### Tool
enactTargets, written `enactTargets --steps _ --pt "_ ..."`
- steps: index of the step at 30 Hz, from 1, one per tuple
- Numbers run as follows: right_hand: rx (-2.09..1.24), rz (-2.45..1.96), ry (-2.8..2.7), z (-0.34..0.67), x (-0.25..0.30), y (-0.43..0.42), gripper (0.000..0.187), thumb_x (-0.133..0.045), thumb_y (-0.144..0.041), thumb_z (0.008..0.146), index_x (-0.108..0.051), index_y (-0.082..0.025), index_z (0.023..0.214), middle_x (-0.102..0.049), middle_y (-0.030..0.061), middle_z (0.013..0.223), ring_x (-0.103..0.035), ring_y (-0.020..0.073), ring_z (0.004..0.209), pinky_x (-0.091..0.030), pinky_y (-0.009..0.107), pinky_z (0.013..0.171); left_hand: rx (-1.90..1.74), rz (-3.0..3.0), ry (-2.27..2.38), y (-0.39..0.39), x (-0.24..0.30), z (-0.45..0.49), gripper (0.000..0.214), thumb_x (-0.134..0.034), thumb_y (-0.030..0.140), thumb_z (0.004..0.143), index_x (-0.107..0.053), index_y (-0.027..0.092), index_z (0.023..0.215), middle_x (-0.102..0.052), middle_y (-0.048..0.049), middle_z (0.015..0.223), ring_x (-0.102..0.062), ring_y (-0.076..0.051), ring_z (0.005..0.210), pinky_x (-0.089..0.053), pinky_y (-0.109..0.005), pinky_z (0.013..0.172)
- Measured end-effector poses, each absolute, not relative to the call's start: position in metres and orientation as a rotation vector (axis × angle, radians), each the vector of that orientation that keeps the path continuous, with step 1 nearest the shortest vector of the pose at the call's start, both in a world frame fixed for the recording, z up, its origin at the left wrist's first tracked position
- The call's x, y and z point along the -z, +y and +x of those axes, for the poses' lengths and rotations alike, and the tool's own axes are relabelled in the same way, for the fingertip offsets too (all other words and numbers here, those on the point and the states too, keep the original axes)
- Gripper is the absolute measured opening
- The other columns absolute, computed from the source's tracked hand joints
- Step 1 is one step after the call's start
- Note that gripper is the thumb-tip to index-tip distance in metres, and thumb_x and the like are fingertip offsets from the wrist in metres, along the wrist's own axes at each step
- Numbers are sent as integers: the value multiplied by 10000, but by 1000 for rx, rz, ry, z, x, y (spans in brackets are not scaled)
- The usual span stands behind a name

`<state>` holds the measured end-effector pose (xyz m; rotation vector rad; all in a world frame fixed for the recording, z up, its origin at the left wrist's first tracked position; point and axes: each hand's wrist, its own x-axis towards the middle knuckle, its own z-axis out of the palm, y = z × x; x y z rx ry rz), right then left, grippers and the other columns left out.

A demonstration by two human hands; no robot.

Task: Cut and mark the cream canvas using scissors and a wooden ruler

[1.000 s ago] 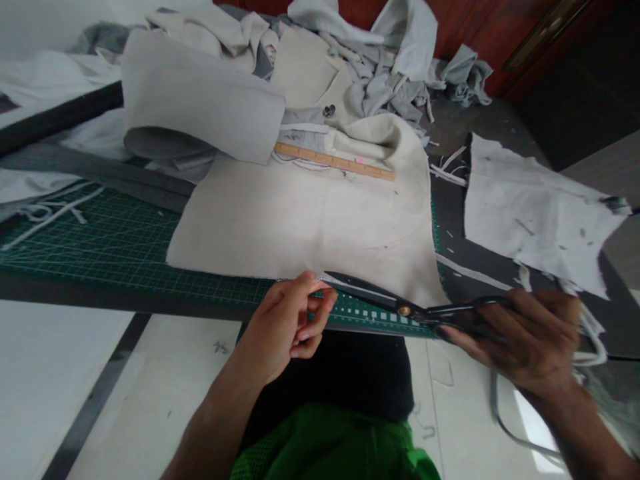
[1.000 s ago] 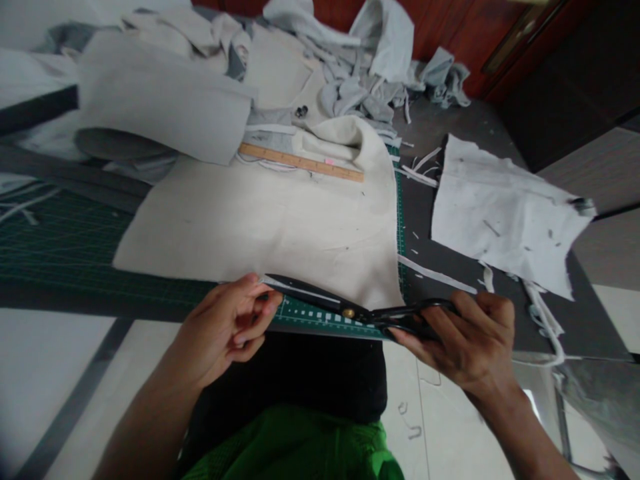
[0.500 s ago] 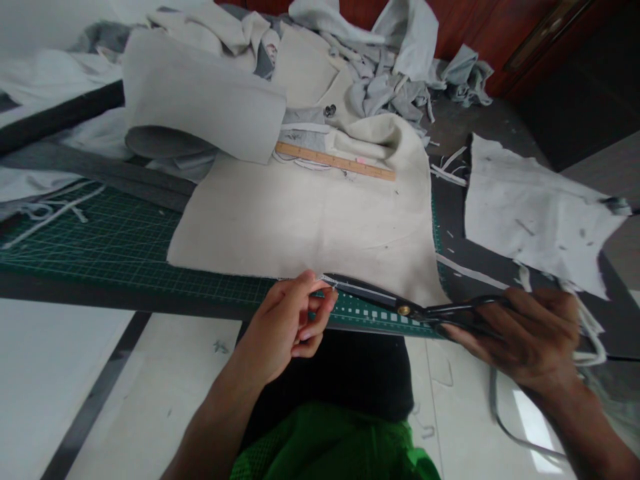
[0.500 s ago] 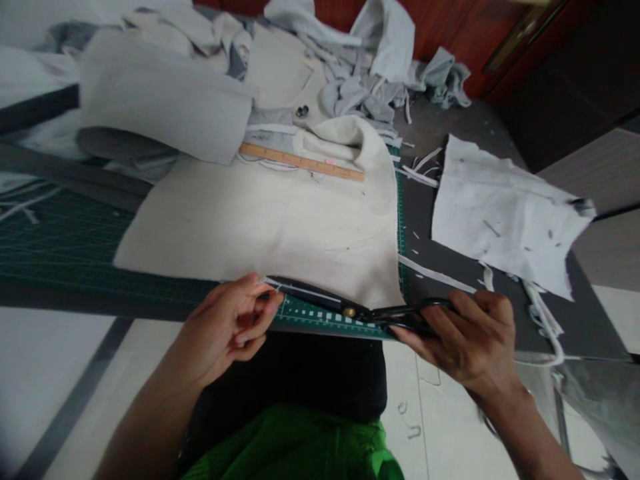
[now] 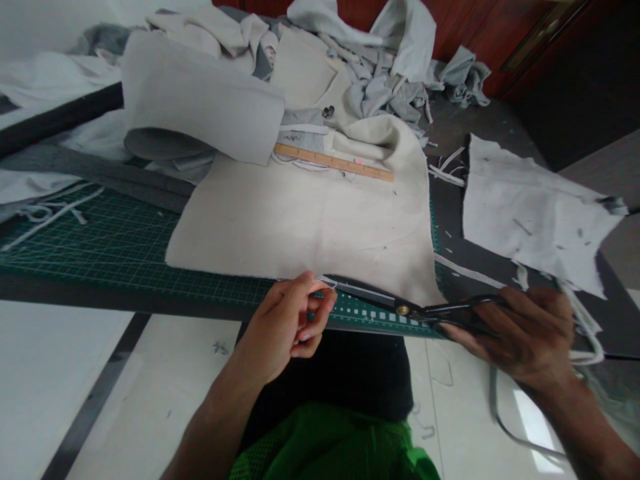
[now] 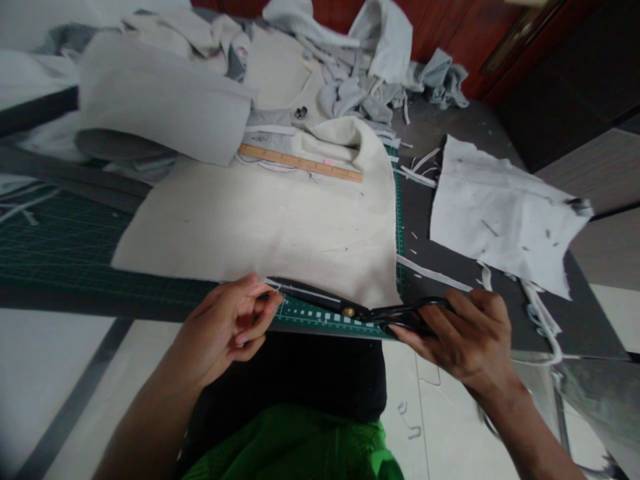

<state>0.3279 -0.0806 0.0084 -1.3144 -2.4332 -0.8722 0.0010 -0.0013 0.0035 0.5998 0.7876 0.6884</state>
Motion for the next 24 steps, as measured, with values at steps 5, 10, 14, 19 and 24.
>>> enactTargets --steps 5,10,14,19,24 --pt "915 -1290 -2449 329 -8 -79 429 -792 -481 896 -615 -210 615 -526 -36 496 -537 161 527 -337 345 561 -681 599 793 0 -4 2 376 -652 475 917 -581 151 740 -526 37 721 -271 0 398 -168 -103 312" --pt "933 -1240 -2460 328 -9 -76 466 -785 -499 900 -595 -204 593 -521 -30 486 -532 163 509 -331 349 552 -685 604 801 0 -5 2 369 -647 465 911 -572 152 733 -536 32 737 -281 -3 402 -163 -107 315" --pt "917 -1241 -2435 329 -10 -74 481 -775 -518 904 -585 -206 591 -515 -32 486 -517 154 497 -326 346 545 -683 608 808 0 -5 2 358 -625 451 919 -561 154 730 -532 28 748 -282 -5 403 -154 -115 319" --pt "921 -1225 -2447 329 -10 -75 477 -783 -497 908 -576 -210 587 -524 -40 480 -530 153 503 -337 344 557 -666 617 794 0 -5 2 372 -610 458 923 -564 152 716 -514 25 736 -267 -10 411 -131 -126 325" --pt "928 -1216 -2468 330 -11 -74 456 -774 -489 919 -582 -221 603 -540 -41 490 -519 151 508 -322 345 558 -659 624 812 0 -6 2 368 -603 465 912 -553 160 712 -500 27 725 -251 -13 408 -116 -138 327"
